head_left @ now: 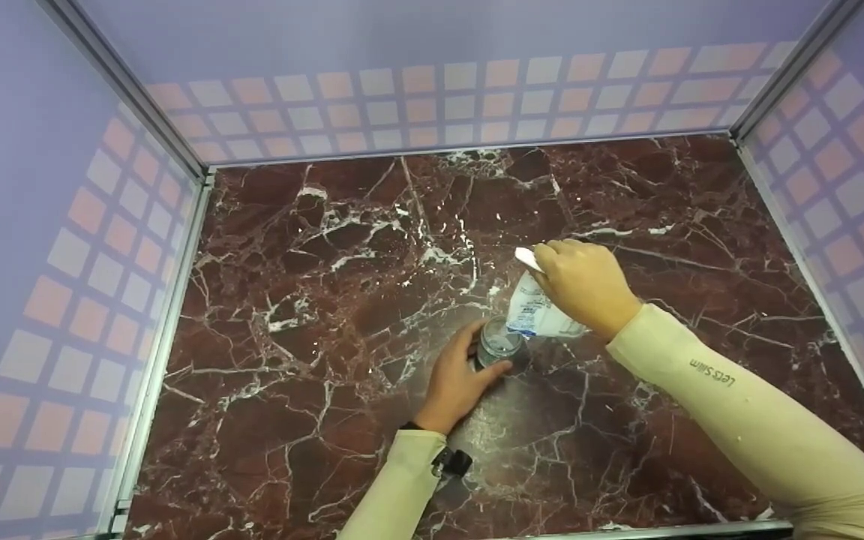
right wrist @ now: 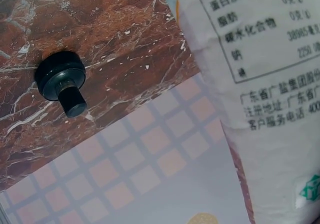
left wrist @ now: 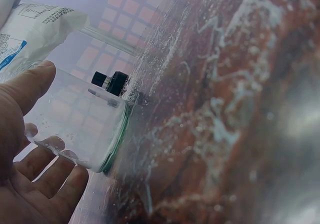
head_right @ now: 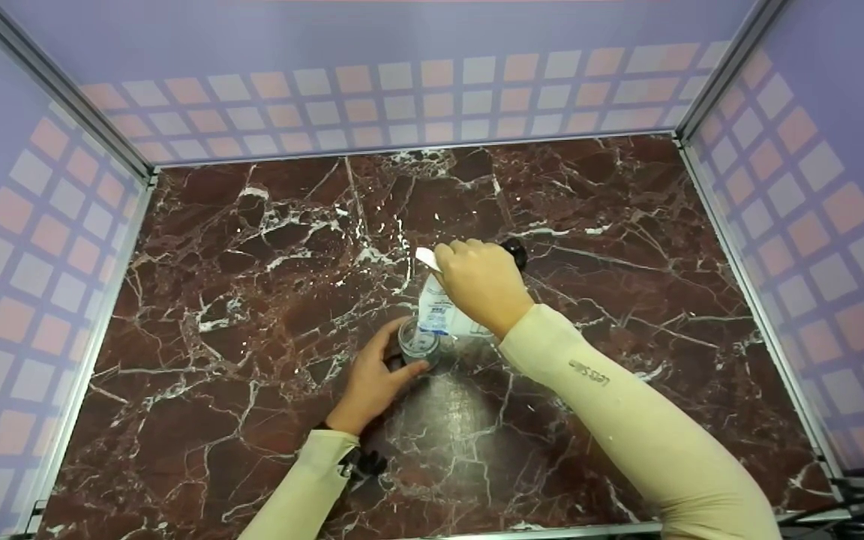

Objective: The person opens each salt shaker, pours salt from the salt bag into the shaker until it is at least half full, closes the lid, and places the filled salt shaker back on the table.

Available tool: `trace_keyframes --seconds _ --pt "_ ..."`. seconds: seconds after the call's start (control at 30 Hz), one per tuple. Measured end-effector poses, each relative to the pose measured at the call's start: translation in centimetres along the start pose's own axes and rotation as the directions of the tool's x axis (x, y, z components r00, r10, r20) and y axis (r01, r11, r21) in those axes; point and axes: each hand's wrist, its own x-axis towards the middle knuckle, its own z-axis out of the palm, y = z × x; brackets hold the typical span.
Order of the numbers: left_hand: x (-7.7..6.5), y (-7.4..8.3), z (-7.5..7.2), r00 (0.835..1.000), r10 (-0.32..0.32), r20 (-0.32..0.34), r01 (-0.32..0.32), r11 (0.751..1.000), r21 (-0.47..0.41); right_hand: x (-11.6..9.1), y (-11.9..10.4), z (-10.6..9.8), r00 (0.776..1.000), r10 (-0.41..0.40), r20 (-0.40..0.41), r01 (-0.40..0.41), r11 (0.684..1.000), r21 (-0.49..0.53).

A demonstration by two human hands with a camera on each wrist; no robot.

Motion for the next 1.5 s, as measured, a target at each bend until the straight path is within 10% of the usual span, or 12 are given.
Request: trace_keyframes --seconds 1.5 --pt "-0.04 -0.20 -0.06 1.000 0.013 -0.004 -0.013 1.000 -0.021 -0.32 0.38 -0.19 0.999 0.041 0.027 -0.041 0.999 0.004"
